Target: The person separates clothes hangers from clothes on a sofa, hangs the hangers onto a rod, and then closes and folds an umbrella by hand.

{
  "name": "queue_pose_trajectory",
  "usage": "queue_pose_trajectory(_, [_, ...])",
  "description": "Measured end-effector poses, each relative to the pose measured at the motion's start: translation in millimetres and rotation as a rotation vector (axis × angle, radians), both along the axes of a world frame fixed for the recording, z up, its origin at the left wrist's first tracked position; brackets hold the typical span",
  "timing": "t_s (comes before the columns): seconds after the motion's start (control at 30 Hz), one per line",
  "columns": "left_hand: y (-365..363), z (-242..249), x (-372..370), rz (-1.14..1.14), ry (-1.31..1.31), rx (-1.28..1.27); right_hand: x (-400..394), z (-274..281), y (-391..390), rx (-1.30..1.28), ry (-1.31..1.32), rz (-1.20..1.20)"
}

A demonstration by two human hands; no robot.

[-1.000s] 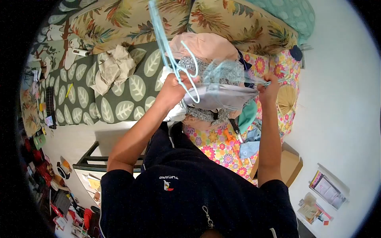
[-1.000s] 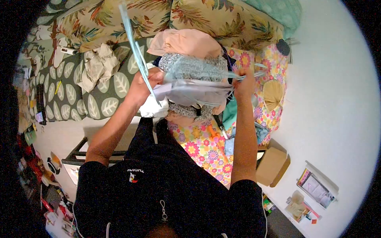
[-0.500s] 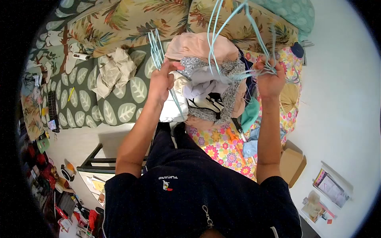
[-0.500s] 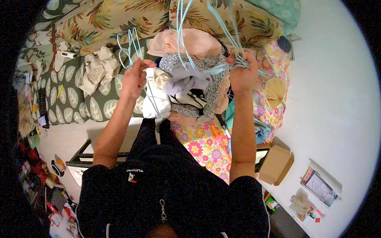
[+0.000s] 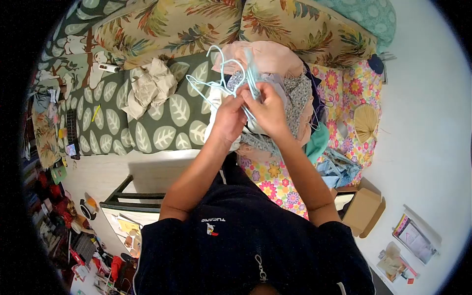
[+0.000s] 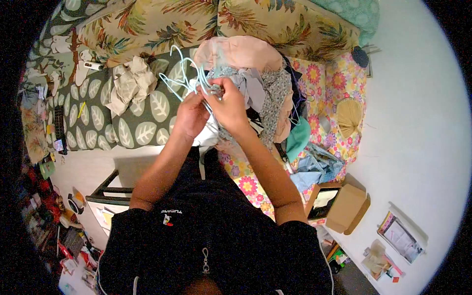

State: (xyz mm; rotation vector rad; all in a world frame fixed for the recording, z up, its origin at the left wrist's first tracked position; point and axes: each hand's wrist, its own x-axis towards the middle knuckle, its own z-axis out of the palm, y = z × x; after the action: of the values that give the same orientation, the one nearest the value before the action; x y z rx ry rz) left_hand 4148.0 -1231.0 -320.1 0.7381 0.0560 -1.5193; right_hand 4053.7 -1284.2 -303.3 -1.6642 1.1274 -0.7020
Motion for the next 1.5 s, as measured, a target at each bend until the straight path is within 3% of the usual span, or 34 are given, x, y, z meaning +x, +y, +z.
queue_pose_trajectory(0.17, [20.6,-16.0,-12.9,-0.112,-0.048,-0.036,-15.3,-9.0,6.0,0.566,-0.245,0.052])
queue_pose_trajectory(0.3, [32.4,-25.5,-20.8,-0.294,-0.298,0.005,-32.3,-4.4,7.8,0.637,-0.312,0.369])
queue_pose_trajectory(0.4, [44.1,-25.5,-31.2,-0.402,-0.432,0.003,-42.3,-8.0,9.3,0.626,-0.292,0.416])
queue_pose_trajectory(0.43, [45.4,-24.7,-28.5,-0.490,-0.484,-0.039,-42.6,3.0,1.6,0.430,-0.069,0.515])
queue_pose_trajectory(0.53, [54.7,-23.2,-32.3,-0.561,-0.374,-0.037,-49.7,-3.7,-1.9,0.672,0.062,0.642])
queue_pose_trajectory(0.6, [65.6,-53.4,-33.6,-0.520,-0.237,-0.104,-54.1,-16.8,4.7,0.774,0.044,0.554])
queue_pose_trajectory(0.67, [66.1,-50.3,-35.1,-0.394,-0.044,-0.090,-54.8,-18.4,13.9,0.883,-0.046,0.427])
queue_pose_trajectory(0.8, [63.5,-38.7,-29.9,-0.239,0.298,-0.083,-54.9,-36.5,38.5,0.670,-0.018,0.236])
queue_pose_trajectory(0.83, [66.6,-57.4,-31.3,-0.175,0.309,0.067,-54.1,-45.5,46.9,0.430,0.102,0.231])
queue_pose_trajectory(0.93, [70.6,-77.5,-32.0,-0.109,0.325,0.177,-48.7,-53.1,65.2,-0.218,0.262,0.385])
queue_pose_trajectory(0.97, [67.3,-77.2,-32.9,-0.123,0.329,0.213,-45.8,-47.4,72.8,-0.107,0.390,0.364])
queue_pose_trajectory(1.07, [65.6,-83.7,-27.7,-0.220,0.166,0.145,-54.1,-47.8,79.9,-0.226,0.261,0.365])
queue_pose_trajectory(1.1, [64.7,-82.3,-27.0,-0.161,0.079,0.196,-65.5,-53.2,64.4,-0.078,0.116,0.465])
queue_pose_trajectory(1.13, [72.1,-97.5,-21.5,-0.177,0.211,0.096,-78.9,-57.6,57.0,0.074,0.051,0.323])
queue_pose_trajectory(1.17, [76.0,-105.4,-16.1,-0.197,0.131,0.104,-94.4,-63.7,47.9,0.223,-0.017,0.183])
queue_pose_trajectory(1.23, [77.4,-109.0,-13.1,-0.205,0.022,0.101,-150.0,-138.1,19.7,0.447,-0.067,-0.102])
queue_pose_trajectory(1.27, [77.2,-103.7,-15.3,-0.149,-0.095,0.246,-182.6,-169.0,6.2,0.294,0.098,-0.189])
queue_pose_trajectory(1.3, [76.5,-105.3,-13.5,-0.129,-0.060,0.224,-210.8,-186.3,-5.5,0.284,0.466,-0.282])
queue_pose_trajectory(1.33, [78.1,-109.9,-10.5,-0.106,-0.024,0.203,-258.5,-249.4,-11.5,0.091,0.632,-0.281])
queue_pose_trajectory(1.43, [85.3,-125.1,6.9,-0.134,0.013,0.132,-315.5,-316.9,-26.2,0.072,0.925,-0.301])
queue_pose_trajectory(1.5, [93.5,-140.0,13.9,-0.109,0.035,0.097,-338.9,-371.0,-29.8,-0.073,1.066,-0.142])
